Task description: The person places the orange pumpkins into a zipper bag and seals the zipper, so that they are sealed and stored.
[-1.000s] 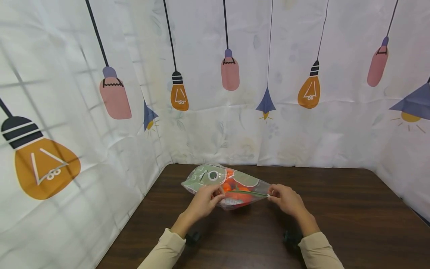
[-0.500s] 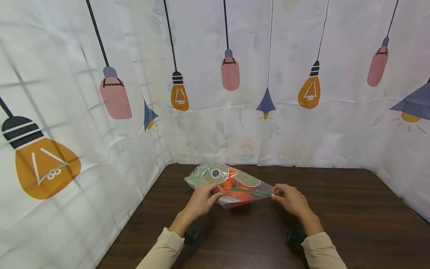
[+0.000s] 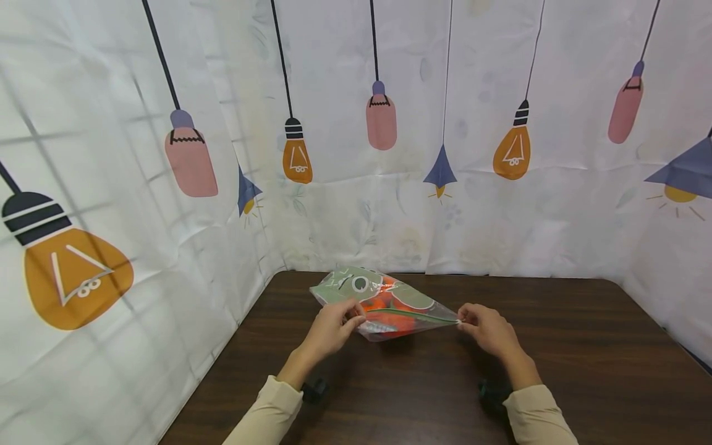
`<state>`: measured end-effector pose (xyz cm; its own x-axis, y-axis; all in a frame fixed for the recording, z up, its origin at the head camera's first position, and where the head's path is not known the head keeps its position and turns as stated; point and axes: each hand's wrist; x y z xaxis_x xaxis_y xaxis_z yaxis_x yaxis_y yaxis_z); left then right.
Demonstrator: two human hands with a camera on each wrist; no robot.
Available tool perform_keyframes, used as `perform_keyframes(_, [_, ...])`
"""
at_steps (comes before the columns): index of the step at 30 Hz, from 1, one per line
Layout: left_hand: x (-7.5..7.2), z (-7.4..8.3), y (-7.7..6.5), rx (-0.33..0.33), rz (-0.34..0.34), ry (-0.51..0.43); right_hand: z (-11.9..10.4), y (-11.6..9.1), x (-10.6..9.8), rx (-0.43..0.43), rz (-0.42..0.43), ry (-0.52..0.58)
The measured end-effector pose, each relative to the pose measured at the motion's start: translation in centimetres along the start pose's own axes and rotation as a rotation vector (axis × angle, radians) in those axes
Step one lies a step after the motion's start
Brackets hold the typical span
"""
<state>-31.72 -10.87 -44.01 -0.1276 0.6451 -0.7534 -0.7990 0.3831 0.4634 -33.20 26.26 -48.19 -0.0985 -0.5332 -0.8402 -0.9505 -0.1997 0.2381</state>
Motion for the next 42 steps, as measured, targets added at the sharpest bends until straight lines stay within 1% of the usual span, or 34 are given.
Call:
perform_keyframes(4, [0.01,-0.19,0.04,-0.004,0.006,-0.006,0.34,-0.11,-0.09,0.016,0.000,-0.009])
perform_keyframes(12, [-0.38,-0.27,-0.01,-0.009,0.010,-0.023,0.80,-0.28,-0.24,0.039,-0.002,0.008])
perform_keyframes(15, [-0.45,-0.27,0.00,-0.003,0.010,-0.013,0.92,-0.32,-0.25,0.044,-0.002,0.009])
perform_keyframes(20, [-0.38,-0.32,0.07,0.002,0.006,0.003,1.02,-0.32,-0.29,0.043,0.000,0.009])
perform_keyframes(34, [-0.40,-0.14,0.06,-0.008,-0.002,-0.009,0.94,-0.41,-0.53,0.045,-0.005,0.024])
perform_keyframes(42, [-0.46,-0.06,0.01,-0.005,0.015,-0.012,0.79,-0.28,-0.50,0.033,0.024,0.031])
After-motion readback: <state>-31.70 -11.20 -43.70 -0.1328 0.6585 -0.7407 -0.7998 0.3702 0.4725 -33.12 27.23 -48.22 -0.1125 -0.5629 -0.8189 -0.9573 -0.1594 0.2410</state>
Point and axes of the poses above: each hand's wrist, its own y-axis towards the middle knuckle, its own x-axis out of the palm, z = x × y
